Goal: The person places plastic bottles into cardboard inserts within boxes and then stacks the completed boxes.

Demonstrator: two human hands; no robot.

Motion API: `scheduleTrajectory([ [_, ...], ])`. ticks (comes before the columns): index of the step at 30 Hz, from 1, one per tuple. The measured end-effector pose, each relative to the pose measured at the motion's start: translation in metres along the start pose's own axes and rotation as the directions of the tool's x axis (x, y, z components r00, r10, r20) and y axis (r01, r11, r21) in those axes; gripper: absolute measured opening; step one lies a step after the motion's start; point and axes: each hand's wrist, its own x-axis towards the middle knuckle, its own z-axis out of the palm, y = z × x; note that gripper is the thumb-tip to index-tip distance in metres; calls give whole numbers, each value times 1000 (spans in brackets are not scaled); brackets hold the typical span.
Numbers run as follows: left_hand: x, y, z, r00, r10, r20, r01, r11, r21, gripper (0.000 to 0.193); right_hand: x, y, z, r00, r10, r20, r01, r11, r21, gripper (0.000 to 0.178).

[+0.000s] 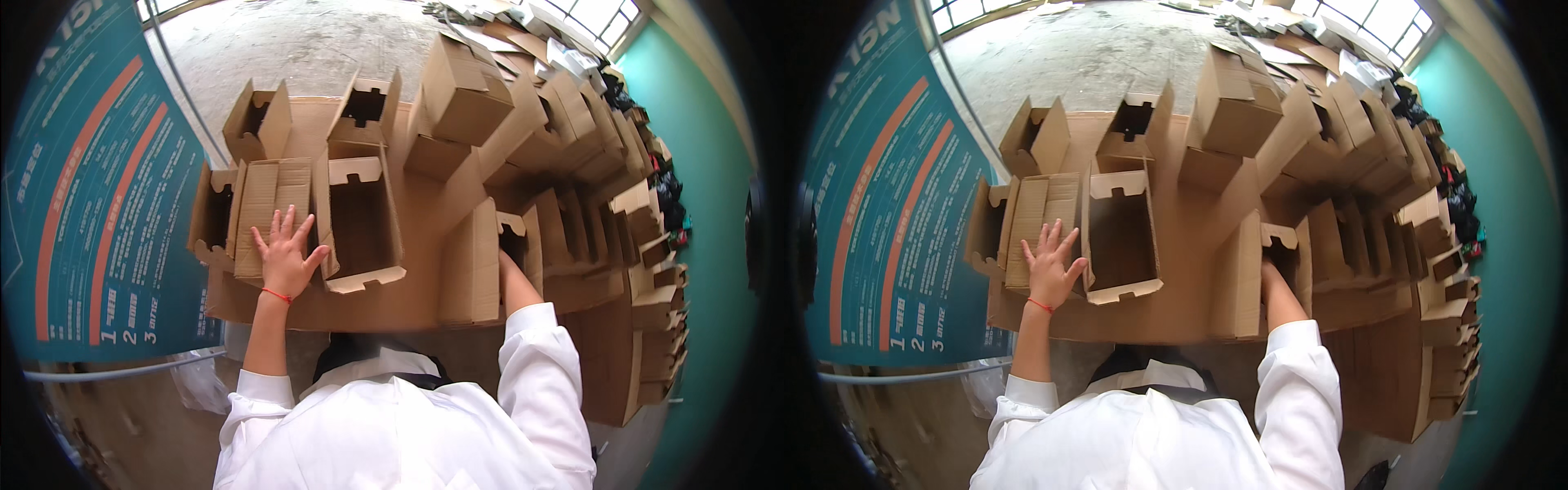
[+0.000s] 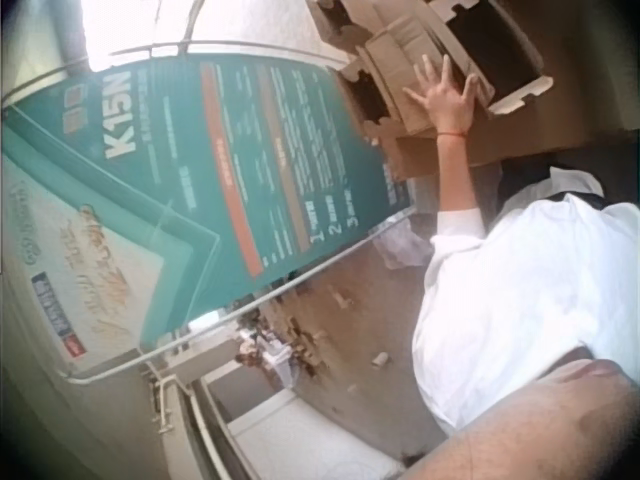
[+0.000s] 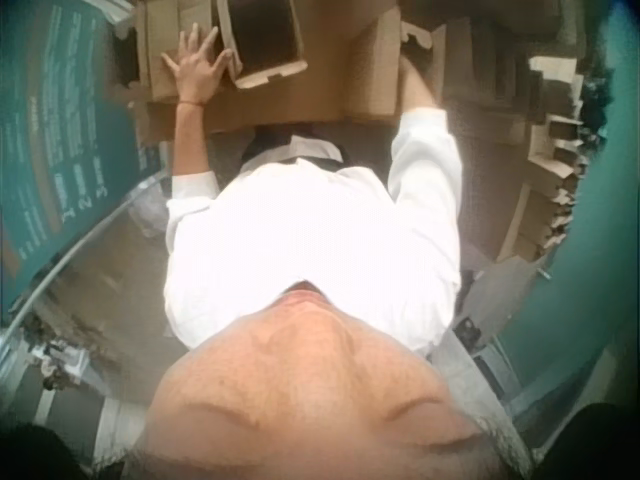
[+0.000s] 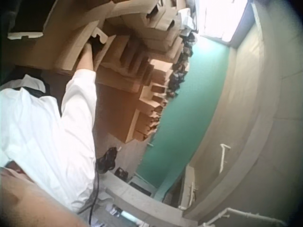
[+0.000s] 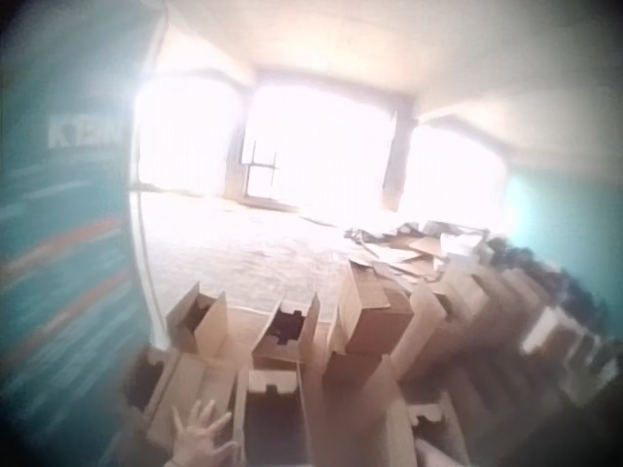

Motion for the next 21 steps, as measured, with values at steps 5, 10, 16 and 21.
scheduleTrajectory([
  [5,-2,-7,-2,1000,-2,11,3,991,-136,76,10,25,17,978,175,-114,-149,967,207,24],
  [10,3,-8,-7,999,14,52,-1,968,-250,83,-20,19,30,907,327,-265,-125,810,573,27],
  [16,0,-13,-14,995,-15,103,39,971,-235,90,-137,-48,-15,735,87,-673,618,324,716,45],
  [21,6,6,-28,997,39,69,-20,967,-253,109,-203,-82,-72,448,137,-883,798,384,464,55],
])
